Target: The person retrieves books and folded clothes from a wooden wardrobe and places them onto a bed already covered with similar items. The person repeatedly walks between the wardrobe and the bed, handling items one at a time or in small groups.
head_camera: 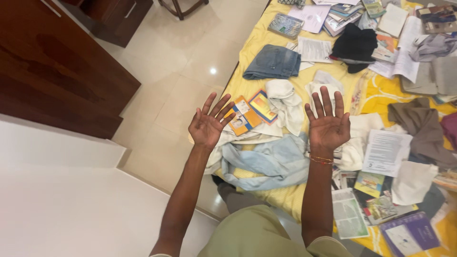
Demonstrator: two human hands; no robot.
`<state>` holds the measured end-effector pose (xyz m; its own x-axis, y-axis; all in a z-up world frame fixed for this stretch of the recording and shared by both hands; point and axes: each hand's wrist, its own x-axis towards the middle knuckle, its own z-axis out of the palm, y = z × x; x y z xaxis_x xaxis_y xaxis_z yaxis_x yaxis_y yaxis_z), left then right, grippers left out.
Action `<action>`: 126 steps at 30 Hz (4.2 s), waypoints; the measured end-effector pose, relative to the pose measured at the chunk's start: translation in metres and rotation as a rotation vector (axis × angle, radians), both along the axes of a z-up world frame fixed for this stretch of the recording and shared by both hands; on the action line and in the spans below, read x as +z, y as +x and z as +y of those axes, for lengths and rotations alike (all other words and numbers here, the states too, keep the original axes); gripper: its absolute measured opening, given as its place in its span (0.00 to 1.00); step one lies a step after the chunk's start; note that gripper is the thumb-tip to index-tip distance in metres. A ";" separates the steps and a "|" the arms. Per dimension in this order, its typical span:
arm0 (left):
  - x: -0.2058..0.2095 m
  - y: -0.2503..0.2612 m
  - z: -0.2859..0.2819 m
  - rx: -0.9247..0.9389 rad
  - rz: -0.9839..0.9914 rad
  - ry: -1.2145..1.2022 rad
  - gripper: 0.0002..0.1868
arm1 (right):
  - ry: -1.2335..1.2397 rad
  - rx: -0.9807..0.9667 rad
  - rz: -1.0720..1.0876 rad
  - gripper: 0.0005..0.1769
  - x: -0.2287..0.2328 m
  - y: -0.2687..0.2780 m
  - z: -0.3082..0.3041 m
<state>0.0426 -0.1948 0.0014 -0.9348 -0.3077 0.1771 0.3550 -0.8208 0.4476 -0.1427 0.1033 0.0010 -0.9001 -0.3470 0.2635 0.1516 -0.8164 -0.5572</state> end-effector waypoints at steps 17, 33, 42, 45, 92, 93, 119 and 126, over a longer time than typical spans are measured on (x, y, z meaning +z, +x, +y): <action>0.002 0.008 -0.212 0.103 -0.035 -0.064 0.35 | 0.007 -0.022 -0.057 0.35 -0.008 0.011 -0.196; -0.020 -0.017 -0.444 -0.101 -0.035 -0.001 0.34 | 0.058 -0.189 -0.072 0.33 -0.004 0.057 -0.412; -0.008 -0.033 -0.563 -0.121 -0.045 -0.040 0.35 | 0.073 -0.287 -0.050 0.33 0.007 0.052 -0.505; -0.009 -0.046 -0.587 -0.102 -0.045 -0.028 0.35 | 0.091 -0.290 -0.052 0.32 0.009 0.043 -0.528; -0.007 -0.790 -0.830 -0.993 0.053 -0.091 0.36 | 0.129 -1.280 -0.004 0.33 0.027 -0.354 -0.806; -0.010 -0.797 -0.835 -1.021 0.047 -0.099 0.36 | 0.120 -1.312 -0.014 0.33 0.026 -0.352 -0.813; -0.016 -0.824 -0.912 -1.681 0.137 0.023 0.35 | 0.144 -1.993 -0.029 0.31 0.039 -0.234 -1.126; 0.005 -0.843 -0.947 -1.790 0.177 0.076 0.35 | 0.197 -2.052 -0.048 0.32 0.061 -0.268 -1.214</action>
